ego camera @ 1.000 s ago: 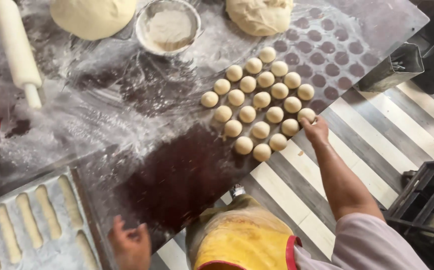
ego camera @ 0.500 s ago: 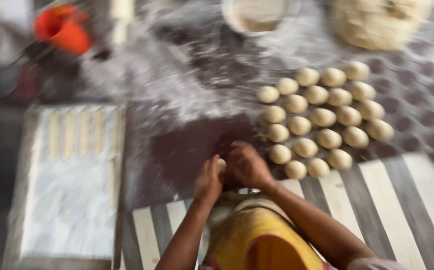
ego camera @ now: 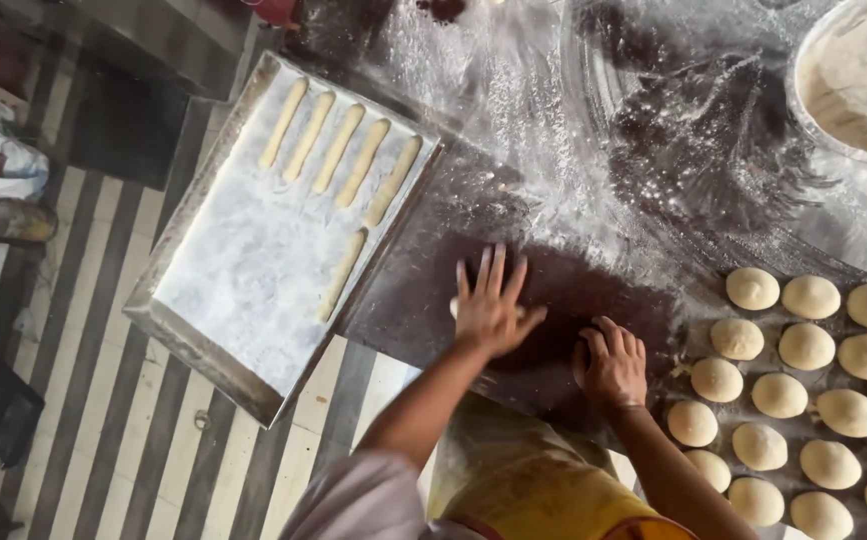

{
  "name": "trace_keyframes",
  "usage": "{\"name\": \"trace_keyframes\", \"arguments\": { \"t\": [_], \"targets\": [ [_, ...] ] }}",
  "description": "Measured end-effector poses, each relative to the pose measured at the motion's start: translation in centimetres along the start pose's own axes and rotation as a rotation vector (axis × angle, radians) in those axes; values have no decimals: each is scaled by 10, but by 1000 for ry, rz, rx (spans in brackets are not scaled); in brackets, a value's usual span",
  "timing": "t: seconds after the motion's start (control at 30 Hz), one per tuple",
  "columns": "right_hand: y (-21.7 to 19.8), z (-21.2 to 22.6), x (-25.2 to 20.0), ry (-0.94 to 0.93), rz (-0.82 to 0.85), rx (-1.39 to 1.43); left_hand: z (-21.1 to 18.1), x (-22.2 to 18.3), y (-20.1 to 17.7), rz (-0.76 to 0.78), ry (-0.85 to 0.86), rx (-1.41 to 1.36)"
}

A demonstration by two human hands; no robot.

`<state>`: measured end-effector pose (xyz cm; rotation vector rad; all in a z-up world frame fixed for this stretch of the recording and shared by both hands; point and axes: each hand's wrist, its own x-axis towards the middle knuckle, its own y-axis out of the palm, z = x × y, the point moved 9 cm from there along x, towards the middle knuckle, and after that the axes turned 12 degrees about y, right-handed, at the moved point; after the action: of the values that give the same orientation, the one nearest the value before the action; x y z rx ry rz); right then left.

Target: The person takes dough balls from the table, rolls each one by hand and with a small wooden roller into a long stick on the floured counter, and places the shaped dough sticks onto a parchment-lined baking tray, filling the tray row by row.

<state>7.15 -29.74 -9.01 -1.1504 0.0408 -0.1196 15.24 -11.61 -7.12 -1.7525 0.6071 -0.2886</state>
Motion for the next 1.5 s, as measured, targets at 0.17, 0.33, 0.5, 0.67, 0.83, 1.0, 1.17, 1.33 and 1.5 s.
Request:
{"name": "trace_keyframes", "arguments": {
  "t": [0.17,0.33,0.5,0.67,0.83,1.0,1.17,1.33,1.5],
  "targets": [
    [-11,2,-10,16,-15,74,48,78,11,-144,-130,91],
    [-13,-2,-9,10,-27,107,-15,-43,25,-135,64,8],
    [-21,1,-3,31,-11,103,-30,-96,45,-18,160,68],
    [-15,0,-1,33,-23,84,16,62,-2,-36,18,112],
    [-19,2,-5,18,-29,111,28,69,8,-196,-82,95],
    [-23,0,-7,19,-65,126,-40,-82,36,-110,119,-58],
    [-13,-1,-10,45,-52,94,-25,-67,35,-76,141,-9],
    [-11,0,-8,39,-57,72,28,89,16,-52,-2,100],
    [0,-3,-15,48,-45,47,22,60,12,-273,-80,158]
  ]
}}
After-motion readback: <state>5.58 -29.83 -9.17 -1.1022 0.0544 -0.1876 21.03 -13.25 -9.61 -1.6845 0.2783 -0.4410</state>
